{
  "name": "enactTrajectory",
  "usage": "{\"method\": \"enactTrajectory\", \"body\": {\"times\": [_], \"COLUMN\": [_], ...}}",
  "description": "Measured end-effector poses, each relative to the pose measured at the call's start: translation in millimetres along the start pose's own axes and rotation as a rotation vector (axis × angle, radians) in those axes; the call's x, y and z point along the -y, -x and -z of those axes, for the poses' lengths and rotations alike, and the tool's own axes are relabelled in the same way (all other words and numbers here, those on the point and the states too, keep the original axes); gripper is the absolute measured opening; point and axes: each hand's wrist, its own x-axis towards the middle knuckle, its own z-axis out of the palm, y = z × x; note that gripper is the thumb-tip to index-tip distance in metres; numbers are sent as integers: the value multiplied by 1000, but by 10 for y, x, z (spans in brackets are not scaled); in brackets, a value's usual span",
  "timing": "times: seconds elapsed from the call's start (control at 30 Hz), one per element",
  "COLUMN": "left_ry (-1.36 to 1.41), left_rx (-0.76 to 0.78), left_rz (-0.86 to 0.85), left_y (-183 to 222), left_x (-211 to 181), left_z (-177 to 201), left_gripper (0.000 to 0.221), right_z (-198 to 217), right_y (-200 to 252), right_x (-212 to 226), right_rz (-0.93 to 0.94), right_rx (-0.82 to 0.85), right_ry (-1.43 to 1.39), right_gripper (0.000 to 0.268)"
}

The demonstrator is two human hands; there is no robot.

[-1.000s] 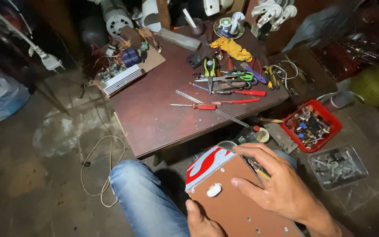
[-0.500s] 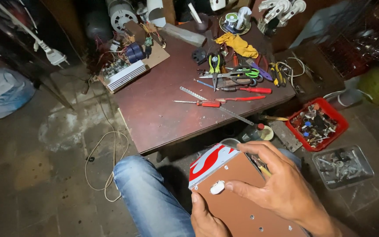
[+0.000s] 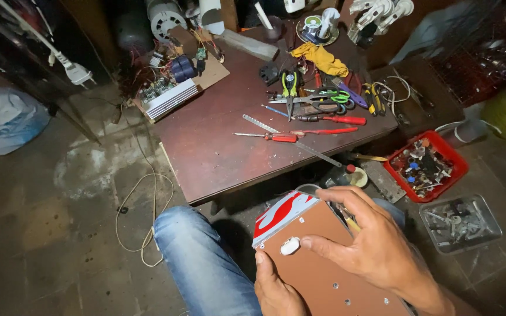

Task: Assembling a custom enclosure by screwing a brown plate to a white and red box and applying adhesive.

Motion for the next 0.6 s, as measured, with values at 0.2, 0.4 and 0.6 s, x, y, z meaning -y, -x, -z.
{"method": "enactTrajectory", "body": {"times": [0.2,0.4,0.6], "left_ry": [-5,-16,-44], "left_rx": [0,-1,-56], "left_rz": [-6,-14,36], "left_y": [-42,-62,-80], "left_x": [25,134,97], "left_z": [65,250,226], "left_gripper": [44,43,43], "right_z": [0,-7,8], "right_y": [-22,-17,-17], "right_x": [-16,-35,-58], "right_rz": [4,5,-35], "right_rx": [-10,-21,24], "right_ry": [19,34,32], "right_gripper": [61,63,63]}}
